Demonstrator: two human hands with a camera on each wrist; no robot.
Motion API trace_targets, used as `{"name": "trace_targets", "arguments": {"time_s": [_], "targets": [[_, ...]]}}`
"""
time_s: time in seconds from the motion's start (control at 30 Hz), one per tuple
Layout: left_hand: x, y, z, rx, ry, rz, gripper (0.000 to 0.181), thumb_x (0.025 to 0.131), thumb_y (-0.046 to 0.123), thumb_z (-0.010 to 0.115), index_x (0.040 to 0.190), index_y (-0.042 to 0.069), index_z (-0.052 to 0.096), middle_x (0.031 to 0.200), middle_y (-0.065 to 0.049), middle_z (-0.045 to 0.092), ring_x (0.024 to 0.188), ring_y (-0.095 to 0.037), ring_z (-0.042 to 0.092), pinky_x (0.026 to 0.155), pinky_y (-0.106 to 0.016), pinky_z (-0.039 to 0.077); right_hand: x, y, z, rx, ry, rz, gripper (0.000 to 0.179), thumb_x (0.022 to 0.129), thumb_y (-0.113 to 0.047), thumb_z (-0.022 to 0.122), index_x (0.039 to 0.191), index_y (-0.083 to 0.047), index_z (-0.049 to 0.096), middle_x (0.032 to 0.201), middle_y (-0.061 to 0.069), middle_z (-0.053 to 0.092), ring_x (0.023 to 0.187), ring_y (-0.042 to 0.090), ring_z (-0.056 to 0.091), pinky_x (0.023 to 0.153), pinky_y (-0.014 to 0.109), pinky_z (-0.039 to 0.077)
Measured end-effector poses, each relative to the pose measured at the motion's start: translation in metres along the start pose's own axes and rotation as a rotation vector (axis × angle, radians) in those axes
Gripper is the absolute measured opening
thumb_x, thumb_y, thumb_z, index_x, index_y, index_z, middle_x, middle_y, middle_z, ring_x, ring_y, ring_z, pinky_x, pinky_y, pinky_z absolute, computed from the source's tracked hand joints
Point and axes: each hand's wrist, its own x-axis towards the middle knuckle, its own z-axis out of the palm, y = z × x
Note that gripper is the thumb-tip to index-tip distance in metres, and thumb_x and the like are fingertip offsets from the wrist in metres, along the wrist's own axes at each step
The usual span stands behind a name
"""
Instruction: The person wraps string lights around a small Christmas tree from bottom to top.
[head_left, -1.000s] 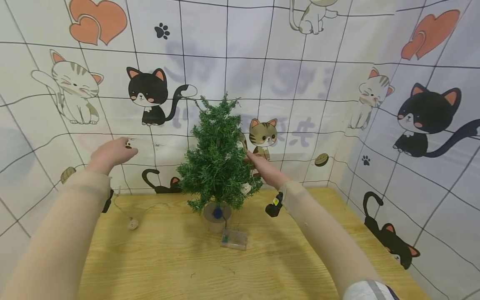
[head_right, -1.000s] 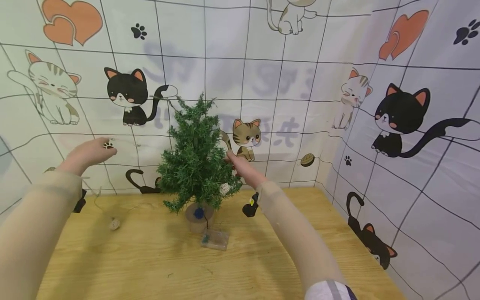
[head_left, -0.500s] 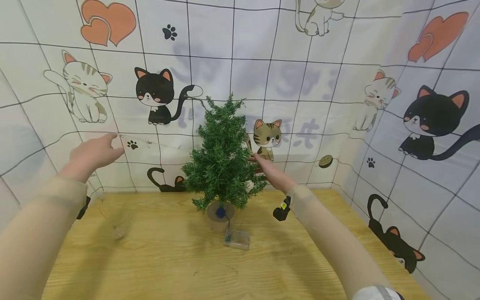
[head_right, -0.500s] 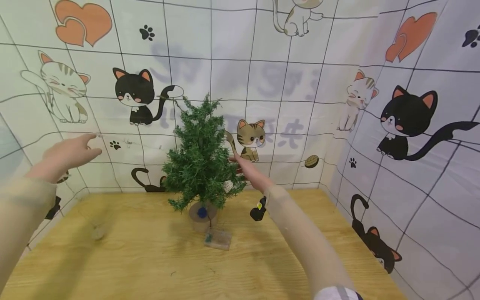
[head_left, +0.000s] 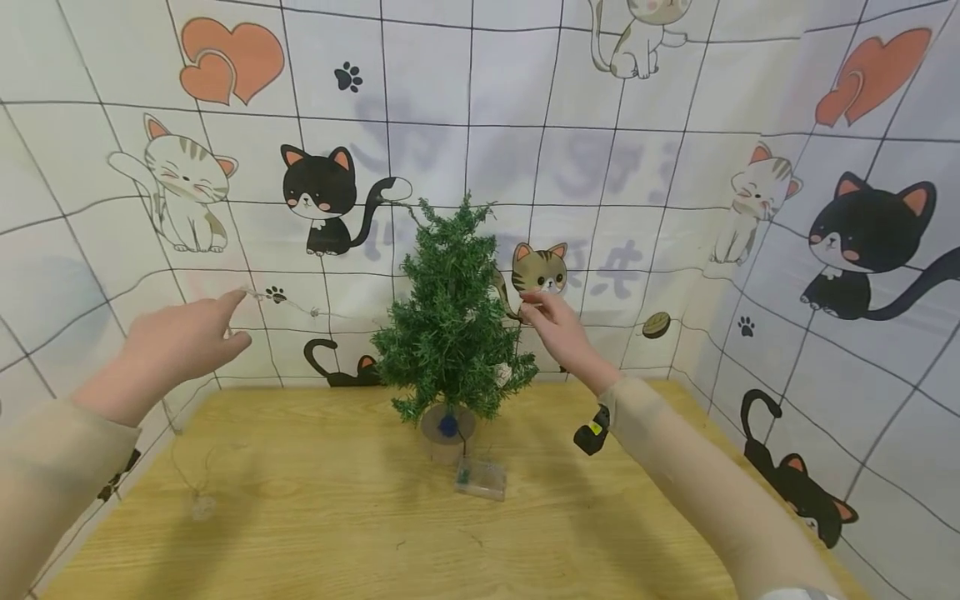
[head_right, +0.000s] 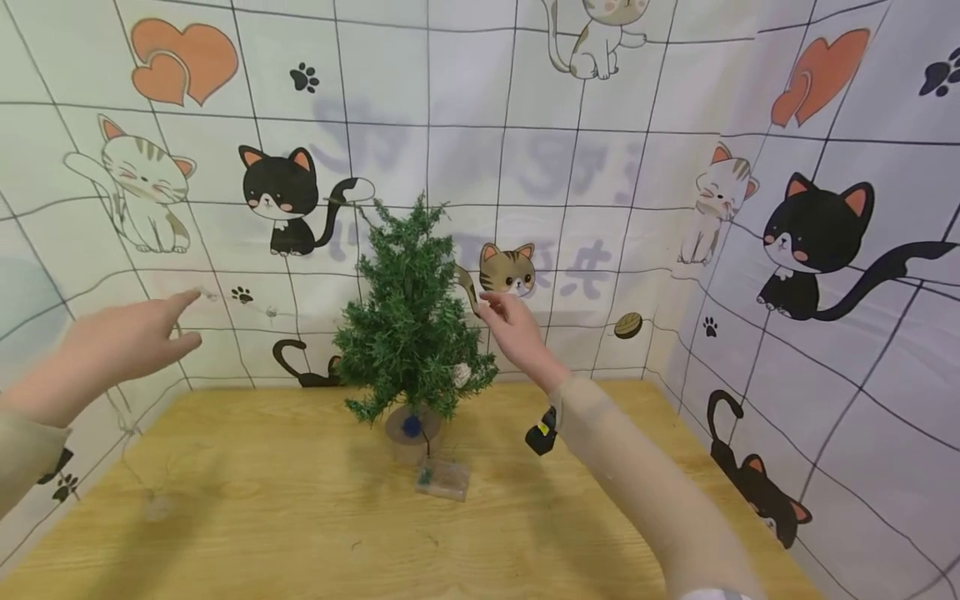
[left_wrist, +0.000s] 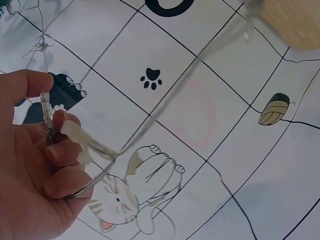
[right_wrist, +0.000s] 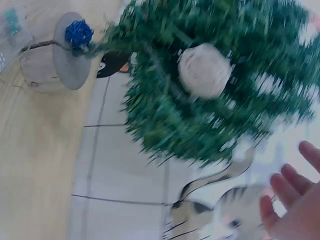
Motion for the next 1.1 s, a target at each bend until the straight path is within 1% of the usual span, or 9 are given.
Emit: {"name": "trace_targets", "arguments": {"time_s": [0.07, 0.17, 0.37, 0.5, 0.63, 0.73, 0.77, 0.9, 1.1], "targets": [[-0.006, 0.004, -0.001, 0.021, 0.007, 0.014, 0.07, 0.093, 0.031, 0.047, 0.149, -0.005, 0.025, 0.135, -0.034, 0.045, 0.103, -0.052, 0.057, 0.05, -0.045, 0.045, -0.002, -0.012, 0.001, -0.064, 0.06, -0.095, 0.039, 0.102, -0.029, 0.05, 0.135, -0.009, 0.054, 0.131, 0.011, 0.049, 0.113, 0.026, 0.049, 0.087, 0.046, 0.043], [-0.017, 0.01, -0.002, 0.053, 0.015, 0.033, 0.07, 0.093, 0.032, 0.047, 0.149, -0.005, 0.025, 0.134, -0.034, 0.046, 0.099, -0.049, 0.059, 0.048, -0.042, 0.043, -0.007, -0.032, 0.009, -0.104, 0.082, -0.223, 0.034, 0.099, -0.023, 0.055, 0.129, -0.006, 0.058, 0.126, 0.01, 0.05, 0.107, 0.026, 0.047, 0.078, 0.045, 0.042], [-0.039, 0.031, -0.008, 0.106, 0.066, 0.089, 0.068, 0.092, 0.029, 0.048, 0.148, -0.005, 0.028, 0.132, -0.029, 0.052, 0.087, -0.033, 0.064, 0.041, -0.034, 0.036, -0.015, -0.067, 0.031, -0.173, 0.022, -0.489, 0.03, 0.096, -0.016, 0.061, 0.122, -0.002, 0.061, 0.132, 0.016, 0.05, 0.121, 0.027, 0.047, 0.093, 0.044, 0.042], [-0.051, 0.046, -0.012, 0.141, 0.09, 0.121, 0.067, 0.092, 0.029, 0.052, 0.147, -0.004, 0.031, 0.125, -0.023, 0.059, 0.075, -0.028, 0.063, 0.04, -0.033, 0.034, -0.016, -0.087, 0.05, -0.208, -0.045, -0.598, 0.032, 0.094, -0.015, 0.063, 0.124, -0.002, 0.059, 0.135, 0.014, 0.05, 0.128, 0.024, 0.045, 0.102, 0.041, 0.039], [-0.061, 0.063, -0.012, 0.169, 0.137, 0.163, 0.066, 0.09, 0.027, 0.056, 0.146, -0.003, 0.036, 0.115, -0.017, 0.064, 0.077, -0.03, 0.064, 0.04, -0.032, 0.033, -0.018, -0.105, 0.071, -0.191, -0.144, -0.622, 0.039, 0.095, -0.017, 0.062, 0.131, -0.003, 0.055, 0.141, 0.012, 0.048, 0.133, 0.021, 0.041, 0.106, 0.037, 0.035], [-0.065, 0.076, -0.01, 0.189, 0.171, 0.199, 0.066, 0.089, 0.026, 0.06, 0.145, -0.002, 0.039, 0.113, -0.015, 0.065, 0.094, -0.033, 0.064, 0.039, -0.031, 0.033, -0.02, -0.116, 0.084, -0.19, -0.23, -0.603, 0.045, 0.096, -0.019, 0.061, 0.137, -0.006, 0.05, 0.145, 0.009, 0.045, 0.135, 0.018, 0.039, 0.108, 0.033, 0.032], [-0.066, 0.08, -0.01, 0.191, 0.176, 0.207, 0.066, 0.089, 0.026, 0.062, 0.145, -0.002, 0.039, 0.112, -0.013, 0.066, 0.095, -0.032, 0.065, 0.038, -0.031, 0.033, -0.02, -0.12, 0.088, -0.193, -0.257, -0.594, 0.047, 0.096, -0.02, 0.06, 0.14, -0.007, 0.048, 0.146, 0.008, 0.044, 0.135, 0.017, 0.039, 0.108, 0.032, 0.032], [-0.065, 0.094, -0.011, 0.197, 0.195, 0.237, 0.067, 0.087, 0.026, 0.066, 0.144, 0.0, 0.042, 0.104, -0.007, 0.066, 0.091, -0.027, 0.065, 0.04, -0.03, 0.035, -0.013, -0.136, 0.099, -0.179, -0.374, -0.529, 0.052, 0.099, -0.022, 0.056, 0.147, -0.011, 0.039, 0.15, 0.003, 0.04, 0.135, 0.012, 0.039, 0.107, 0.029, 0.033], [-0.063, 0.108, -0.015, 0.215, 0.243, 0.285, 0.066, 0.086, 0.026, 0.069, 0.142, 0.001, 0.046, 0.089, -0.001, 0.062, 0.073, -0.02, 0.06, 0.04, -0.029, 0.034, 0.01, -0.152, 0.104, -0.091, -0.552, -0.414, 0.052, 0.103, -0.017, 0.048, 0.152, -0.015, 0.032, 0.15, 0.0, 0.04, 0.134, 0.009, 0.04, 0.098, 0.032, 0.041]]}}
